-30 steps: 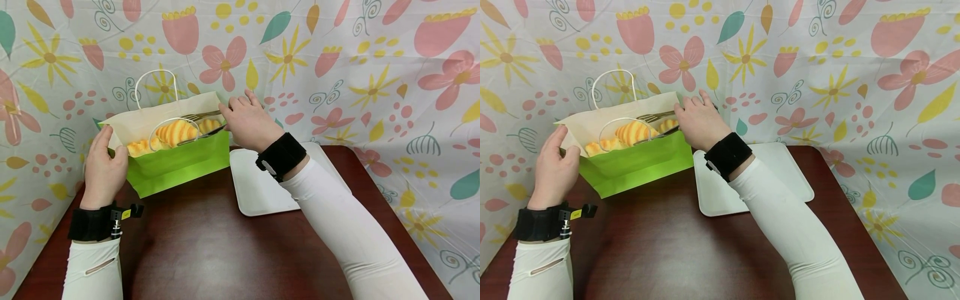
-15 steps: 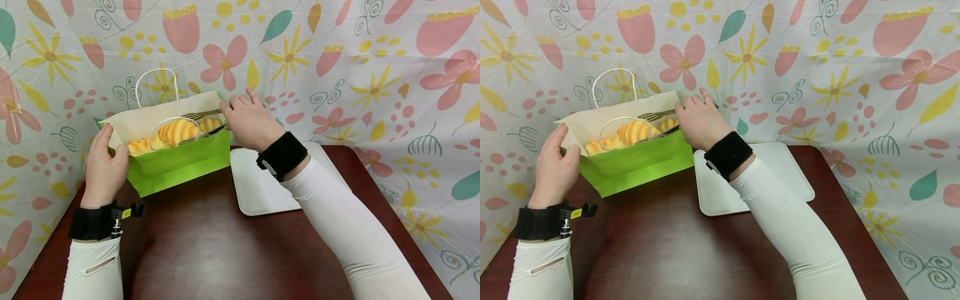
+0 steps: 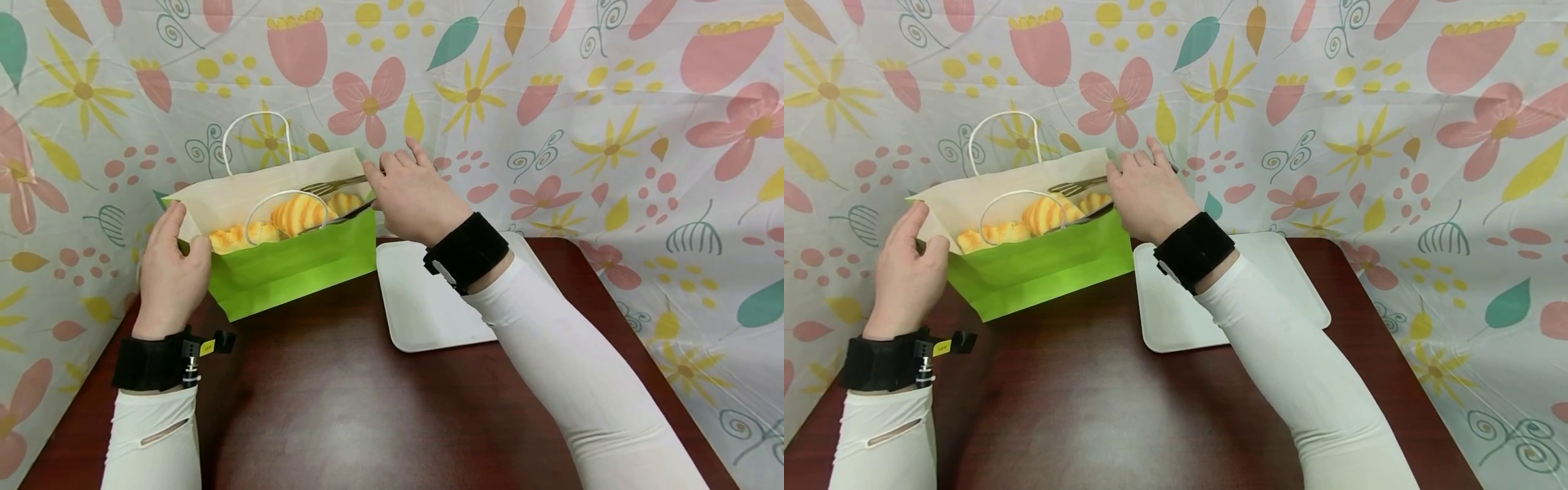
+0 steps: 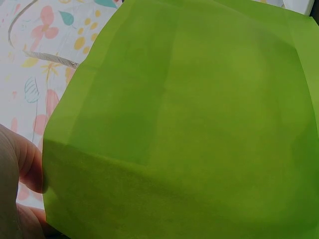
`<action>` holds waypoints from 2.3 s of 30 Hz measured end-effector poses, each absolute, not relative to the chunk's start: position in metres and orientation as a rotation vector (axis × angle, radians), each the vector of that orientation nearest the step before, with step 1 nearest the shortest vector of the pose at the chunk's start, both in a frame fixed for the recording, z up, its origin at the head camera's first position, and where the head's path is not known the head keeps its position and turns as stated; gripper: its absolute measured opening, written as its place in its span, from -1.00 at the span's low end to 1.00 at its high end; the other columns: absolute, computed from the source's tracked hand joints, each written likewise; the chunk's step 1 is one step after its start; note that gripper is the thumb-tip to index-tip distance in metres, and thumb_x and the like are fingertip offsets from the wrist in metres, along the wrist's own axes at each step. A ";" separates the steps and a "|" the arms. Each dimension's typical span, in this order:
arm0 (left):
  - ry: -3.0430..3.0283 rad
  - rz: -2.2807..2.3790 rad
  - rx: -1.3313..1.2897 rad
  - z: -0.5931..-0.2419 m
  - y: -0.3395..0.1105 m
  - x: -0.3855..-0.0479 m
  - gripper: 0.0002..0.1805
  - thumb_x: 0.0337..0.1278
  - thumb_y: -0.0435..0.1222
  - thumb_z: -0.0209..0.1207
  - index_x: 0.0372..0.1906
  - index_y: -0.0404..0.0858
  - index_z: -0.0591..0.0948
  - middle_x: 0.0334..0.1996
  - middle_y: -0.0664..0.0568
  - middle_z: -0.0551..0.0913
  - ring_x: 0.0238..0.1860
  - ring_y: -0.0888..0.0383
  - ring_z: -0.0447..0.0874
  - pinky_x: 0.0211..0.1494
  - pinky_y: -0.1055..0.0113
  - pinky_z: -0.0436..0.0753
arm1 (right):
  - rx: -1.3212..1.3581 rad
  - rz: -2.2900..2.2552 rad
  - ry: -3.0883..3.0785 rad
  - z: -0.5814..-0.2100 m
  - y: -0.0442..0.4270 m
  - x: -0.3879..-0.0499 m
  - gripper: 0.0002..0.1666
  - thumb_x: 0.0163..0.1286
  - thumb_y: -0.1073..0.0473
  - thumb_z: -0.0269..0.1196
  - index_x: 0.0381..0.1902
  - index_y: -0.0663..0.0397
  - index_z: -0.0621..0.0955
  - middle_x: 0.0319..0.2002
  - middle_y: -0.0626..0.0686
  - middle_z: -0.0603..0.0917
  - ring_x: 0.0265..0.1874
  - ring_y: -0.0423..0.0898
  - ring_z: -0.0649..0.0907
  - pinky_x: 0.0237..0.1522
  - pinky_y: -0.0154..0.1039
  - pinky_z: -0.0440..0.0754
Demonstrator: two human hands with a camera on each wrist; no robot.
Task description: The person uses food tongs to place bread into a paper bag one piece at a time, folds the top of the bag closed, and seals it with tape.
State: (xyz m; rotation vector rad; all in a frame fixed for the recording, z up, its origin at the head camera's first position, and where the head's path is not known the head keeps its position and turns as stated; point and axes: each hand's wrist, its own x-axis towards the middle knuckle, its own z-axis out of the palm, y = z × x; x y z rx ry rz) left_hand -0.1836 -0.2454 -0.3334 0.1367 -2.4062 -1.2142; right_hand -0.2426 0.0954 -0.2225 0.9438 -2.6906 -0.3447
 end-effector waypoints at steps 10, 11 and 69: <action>-2.407 -1.220 0.145 -0.333 -0.244 -0.184 -0.24 0.42 -0.26 -0.23 0.72 -0.20 0.13 0.72 -0.01 0.00 0.71 -0.03 -0.08 0.70 -0.12 0.00 | 0.937 -0.367 -2.565 -0.221 0.100 -0.237 -0.36 0.61 0.14 0.18 0.53 0.32 0.42 0.15 0.31 0.61 0.23 0.26 0.58 0.64 0.21 0.03; -2.408 -1.221 0.147 -0.334 -0.244 -0.184 -0.24 0.42 -0.26 -0.23 0.72 -0.19 0.13 0.72 0.00 0.00 0.71 -0.03 -0.08 0.70 -0.12 0.00 | 0.938 -0.362 -2.567 -0.221 0.100 -0.236 -0.36 0.61 0.14 0.18 0.53 0.31 0.42 0.16 0.31 0.61 0.23 0.26 0.58 0.65 0.21 0.02; -2.370 -1.242 0.073 -0.340 -0.256 -0.220 -0.25 0.45 -0.25 -0.24 0.72 -0.18 0.15 0.71 -0.04 0.09 0.70 0.02 -0.02 0.71 0.04 0.02 | 0.075 0.494 -2.954 -0.383 0.419 -0.183 -0.17 0.68 0.13 0.09 0.56 0.66 0.07 0.37 0.80 0.14 0.32 0.71 0.23 0.22 0.58 0.26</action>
